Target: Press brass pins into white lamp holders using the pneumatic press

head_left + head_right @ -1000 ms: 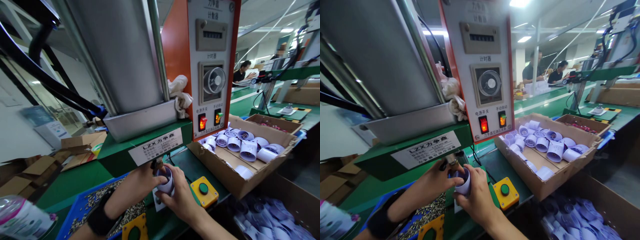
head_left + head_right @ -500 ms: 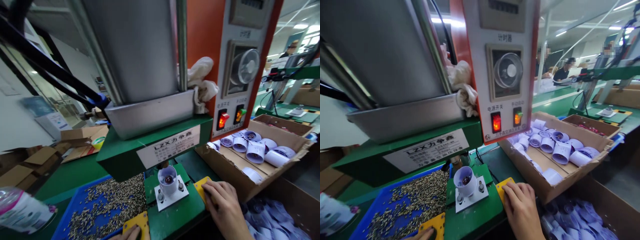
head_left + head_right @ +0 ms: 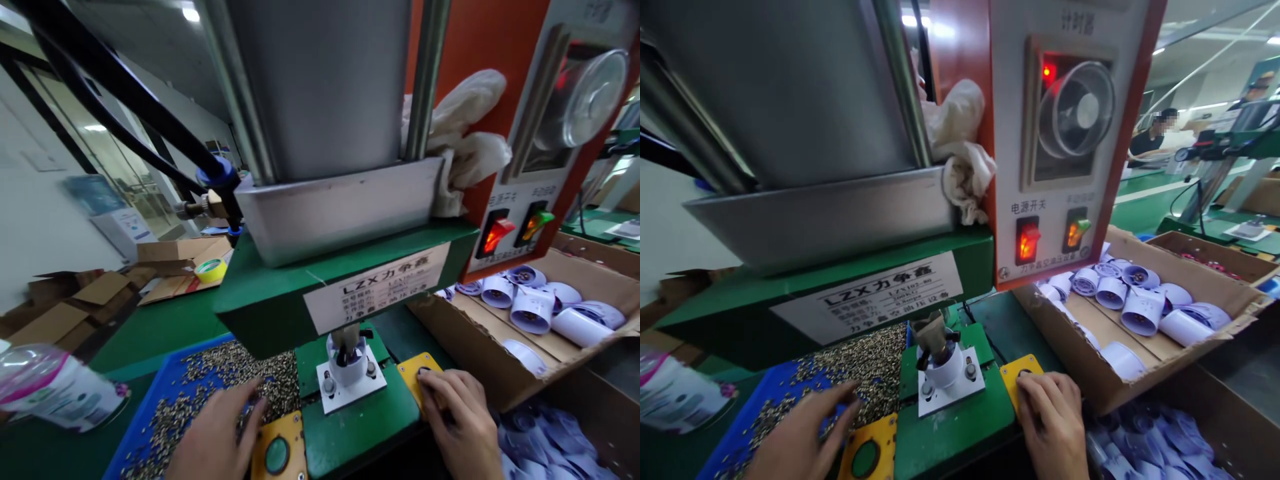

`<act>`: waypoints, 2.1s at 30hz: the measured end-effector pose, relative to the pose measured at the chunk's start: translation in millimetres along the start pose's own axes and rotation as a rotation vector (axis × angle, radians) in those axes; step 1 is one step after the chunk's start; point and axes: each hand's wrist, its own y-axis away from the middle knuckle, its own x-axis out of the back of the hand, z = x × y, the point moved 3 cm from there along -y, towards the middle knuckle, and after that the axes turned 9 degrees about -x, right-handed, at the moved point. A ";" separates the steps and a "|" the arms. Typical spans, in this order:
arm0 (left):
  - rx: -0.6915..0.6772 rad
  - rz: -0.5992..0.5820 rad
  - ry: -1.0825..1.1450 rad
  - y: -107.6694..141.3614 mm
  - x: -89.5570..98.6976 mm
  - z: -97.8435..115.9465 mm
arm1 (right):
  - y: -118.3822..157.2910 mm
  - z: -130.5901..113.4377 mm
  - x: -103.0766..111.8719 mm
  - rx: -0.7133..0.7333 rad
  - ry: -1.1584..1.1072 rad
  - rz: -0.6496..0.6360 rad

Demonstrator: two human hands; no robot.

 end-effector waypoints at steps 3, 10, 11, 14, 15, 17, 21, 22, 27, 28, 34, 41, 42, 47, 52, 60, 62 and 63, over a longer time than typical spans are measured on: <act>0.038 -0.232 -0.084 -37.5 2.4 -6.6 | 1.9 -1.6 -1.9 -0.041 -0.001 0.032; -0.060 -0.374 0.023 -57.3 -8.3 31.8 | 9.3 3.3 -7.8 -0.119 0.067 0.056; -0.073 -0.363 0.041 -56.6 -9.9 35.2 | 10.5 4.8 -8.2 -0.122 0.069 0.048; -0.089 -0.331 0.087 -54.7 -16.7 37.8 | 10.4 6.0 -6.7 -0.133 0.083 0.035; -0.091 -0.321 0.098 -54.2 -19.1 37.3 | 8.1 3.7 -5.0 -0.138 0.085 0.031; -0.095 -0.301 0.116 -53.6 -22.4 36.4 | -1.1 -7.2 -0.3 -0.148 0.054 0.030; -0.105 -0.272 0.155 -53.4 -20.0 39.7 | -37.7 -48.6 2.1 -0.238 -0.230 -0.048; -0.104 -0.270 0.163 -53.6 -18.4 41.2 | -48.8 -60.8 -2.2 -0.256 -0.333 -0.129; -0.063 -0.270 0.193 -55.2 -11.8 45.5 | -89.0 -106.4 -35.7 -0.350 -0.725 -0.525; -0.049 -0.267 0.195 -55.3 -11.1 45.7 | -92.2 -109.5 -39.2 -0.389 -0.789 -0.494; -0.004 -0.263 0.205 -57.2 -12.9 45.5 | -69.3 -108.4 -30.8 -0.325 -0.768 -0.212; -0.001 -0.290 0.194 -62.4 -21.6 42.5 | -38.7 -108.1 -1.8 -0.165 -0.676 -0.162; -0.002 -0.294 0.189 -62.6 -22.4 42.5 | -38.7 -108.6 0.7 -0.157 -0.659 -0.164; -0.006 -0.300 0.166 -61.3 -21.6 44.0 | -40.5 -107.8 5.4 -0.120 -0.600 -0.152; 0.003 -0.308 0.137 -60.9 -19.0 45.0 | -40.0 -105.9 6.4 -0.104 -0.563 -0.170; -0.010 -0.314 0.119 -62.4 -18.7 45.6 | -39.4 -100.9 11.0 -0.153 -0.566 -0.207; -0.003 -0.335 0.105 -62.9 -19.5 44.4 | -39.7 -97.6 11.9 -0.156 -0.551 -0.207; 0.000 -0.341 0.100 -63.6 -20.4 43.1 | -40.3 -95.2 12.4 -0.161 -0.544 -0.203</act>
